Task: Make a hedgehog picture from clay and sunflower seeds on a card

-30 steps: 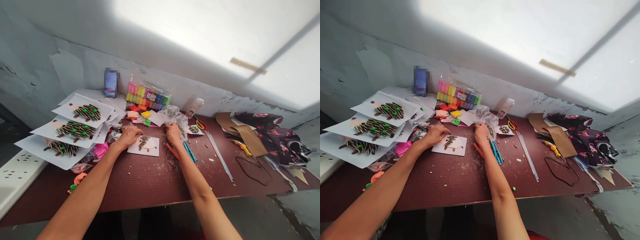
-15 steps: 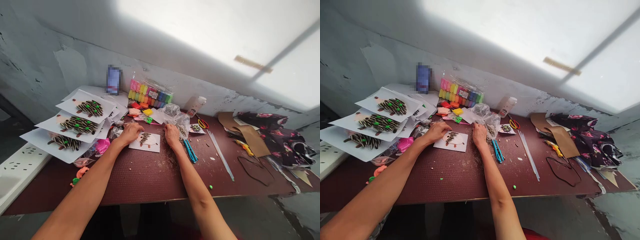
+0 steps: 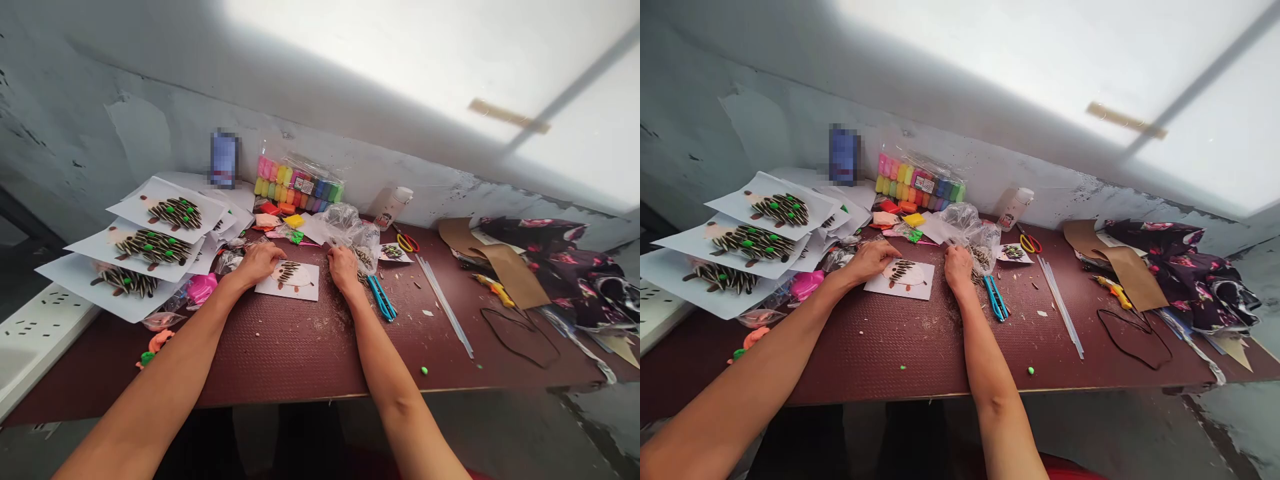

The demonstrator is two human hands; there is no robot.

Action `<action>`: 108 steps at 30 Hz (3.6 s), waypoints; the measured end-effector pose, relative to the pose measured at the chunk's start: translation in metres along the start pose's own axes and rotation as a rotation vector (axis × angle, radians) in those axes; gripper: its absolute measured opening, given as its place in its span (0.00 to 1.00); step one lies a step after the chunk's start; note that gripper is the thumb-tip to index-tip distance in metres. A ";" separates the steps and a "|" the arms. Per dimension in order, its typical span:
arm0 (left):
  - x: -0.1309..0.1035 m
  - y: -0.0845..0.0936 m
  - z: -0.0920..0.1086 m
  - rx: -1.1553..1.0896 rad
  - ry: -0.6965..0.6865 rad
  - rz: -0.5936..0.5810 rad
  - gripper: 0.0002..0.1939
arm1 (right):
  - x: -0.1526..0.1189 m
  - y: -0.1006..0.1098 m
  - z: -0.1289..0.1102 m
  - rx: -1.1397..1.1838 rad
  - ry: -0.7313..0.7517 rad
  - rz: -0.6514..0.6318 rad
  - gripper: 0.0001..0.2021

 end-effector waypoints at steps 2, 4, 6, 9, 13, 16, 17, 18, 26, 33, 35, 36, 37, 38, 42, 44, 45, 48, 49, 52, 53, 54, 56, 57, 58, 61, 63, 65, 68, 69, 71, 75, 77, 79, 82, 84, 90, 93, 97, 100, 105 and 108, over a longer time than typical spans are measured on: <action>0.000 0.000 0.000 -0.001 -0.005 -0.005 0.18 | -0.001 0.002 0.002 0.024 -0.009 0.026 0.13; 0.000 0.000 -0.001 0.001 0.002 -0.005 0.18 | -0.003 0.008 0.004 0.078 -0.007 0.081 0.12; 0.000 0.000 -0.002 0.003 0.010 -0.001 0.18 | -0.006 0.014 0.002 0.165 0.018 0.131 0.12; 0.000 -0.001 -0.004 -0.001 0.008 0.003 0.19 | -0.012 0.018 -0.008 0.306 0.087 0.120 0.10; 0.001 -0.002 -0.004 -0.006 0.002 -0.008 0.19 | -0.024 0.025 -0.035 0.425 0.219 0.046 0.08; 0.001 -0.002 -0.004 -0.010 -0.003 -0.010 0.19 | -0.033 0.030 -0.049 0.458 0.276 -0.008 0.07; 0.001 -0.002 -0.004 -0.010 -0.004 -0.007 0.19 | -0.035 0.031 -0.052 0.455 0.291 -0.022 0.07; 0.001 -0.001 -0.004 -0.008 -0.003 -0.002 0.19 | -0.036 0.032 -0.054 0.450 0.302 -0.030 0.07; 0.000 0.000 -0.003 -0.007 -0.015 0.023 0.17 | -0.036 0.023 -0.065 0.368 0.316 -0.056 0.06; -0.001 0.001 -0.001 -0.007 -0.004 0.022 0.17 | -0.039 0.022 -0.071 0.318 0.321 -0.030 0.09; -0.001 0.001 0.000 -0.005 -0.002 0.021 0.18 | -0.040 0.021 -0.072 0.306 0.327 -0.030 0.09; -0.001 0.001 0.001 -0.005 -0.004 0.019 0.18 | -0.041 0.021 -0.073 0.303 0.330 -0.030 0.09; -0.002 0.001 0.001 -0.007 -0.007 0.019 0.18 | -0.041 0.021 -0.074 0.303 0.335 -0.027 0.09; -0.002 0.001 0.002 -0.007 -0.009 0.019 0.18 | -0.042 0.021 -0.074 0.306 0.341 -0.022 0.09; -0.002 0.002 0.002 -0.001 0.000 0.035 0.18 | -0.042 0.022 -0.074 0.328 0.348 0.005 0.09; -0.003 0.002 0.002 0.001 0.002 0.038 0.18 | -0.042 0.021 -0.074 0.328 0.344 0.004 0.09; -0.003 0.002 0.002 0.001 0.001 0.038 0.18 | -0.042 0.020 -0.074 0.325 0.343 0.001 0.09; -0.003 0.002 0.003 0.008 -0.004 0.035 0.18 | -0.042 0.018 -0.075 0.306 0.340 -0.013 0.09; -0.003 0.002 0.003 0.012 -0.003 0.034 0.18 | -0.042 0.018 -0.075 0.298 0.337 -0.019 0.09; -0.002 0.001 0.003 0.022 0.004 0.035 0.18 | -0.042 0.017 -0.075 0.275 0.330 -0.032 0.09; -0.002 0.001 0.003 0.023 0.005 0.037 0.18 | -0.042 0.017 -0.076 0.271 0.329 -0.035 0.09; -0.002 0.001 0.003 0.022 0.004 0.038 0.19 | -0.043 0.017 -0.076 0.268 0.328 -0.038 0.10; -0.002 0.001 0.003 0.019 0.000 0.040 0.19 | -0.043 0.018 -0.076 0.261 0.331 -0.039 0.10; -0.002 0.001 0.003 0.017 -0.003 0.040 0.19 | -0.044 0.018 -0.077 0.256 0.333 -0.038 0.10; -0.002 0.001 0.003 0.014 -0.006 0.040 0.19 | -0.044 0.019 -0.077 0.251 0.335 -0.035 0.10; -0.002 0.002 0.003 0.001 -0.020 0.046 0.18 | -0.045 0.021 -0.077 0.241 0.340 -0.024 0.10; -0.002 0.002 0.002 -0.003 -0.022 0.048 0.18 | -0.044 0.021 -0.076 0.237 0.336 -0.020 0.10; -0.002 0.001 0.002 -0.003 -0.016 0.044 0.18 | -0.044 0.021 -0.076 0.234 0.332 -0.020 0.10; -0.002 0.002 0.003 -0.012 -0.011 0.043 0.17 | -0.044 0.019 -0.076 0.231 0.330 -0.028 0.11; -0.003 0.002 0.004 -0.015 -0.011 0.044 0.17 | -0.044 0.019 -0.077 0.231 0.331 -0.030 0.11; -0.003 0.002 0.006 -0.011 -0.012 0.044 0.18 | -0.044 0.018 -0.077 0.232 0.334 -0.030 0.11; -0.003 0.002 0.008 -0.001 -0.019 0.043 0.19 | -0.044 0.018 -0.078 0.233 0.352 -0.021 0.11; -0.003 0.002 0.009 -0.005 -0.022 0.041 0.19 | -0.043 0.017 -0.079 0.230 0.357 -0.019 0.11; -0.003 0.002 0.009 -0.010 -0.023 0.037 0.19 | -0.043 0.017 -0.080 0.226 0.360 -0.017 0.11; -0.003 0.002 0.007 -0.013 -0.027 0.032 0.19 | -0.042 0.017 -0.082 0.221 0.359 -0.015 0.12; -0.003 0.002 0.007 -0.017 -0.035 0.034 0.19 | -0.042 0.016 -0.083 0.223 0.354 -0.017 0.12; -0.003 0.001 0.005 -0.033 -0.050 0.039 0.18 | -0.043 0.016 -0.084 0.221 0.342 -0.030 0.12; -0.002 0.001 0.004 -0.030 -0.041 0.033 0.18 | -0.043 0.020 -0.079 0.217 0.329 -0.016 0.11; -0.001 0.001 0.003 -0.043 -0.032 0.028 0.19 | -0.036 0.027 -0.056 0.201 0.227 0.051 0.11; -0.001 0.001 0.002 -0.038 -0.029 0.034 0.18 | -0.026 0.020 -0.030 0.153 0.110 0.050 0.13; -0.001 0.001 0.001 -0.011 -0.019 0.036 0.18 | -0.013 0.007 0.009 0.108 0.005 0.085 0.14; -0.001 0.001 0.001 -0.005 -0.009 0.036 0.18 | -0.010 0.002 0.023 0.099 -0.038 0.093 0.13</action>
Point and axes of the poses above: each hand's wrist, its own x-axis towards the middle knuckle, its own y-axis out of the back of the hand, z = x × y, the point moved 10 cm from there along x, towards the middle knuckle, and after that the axes turned 15 degrees about -x, right-handed, at the moved point
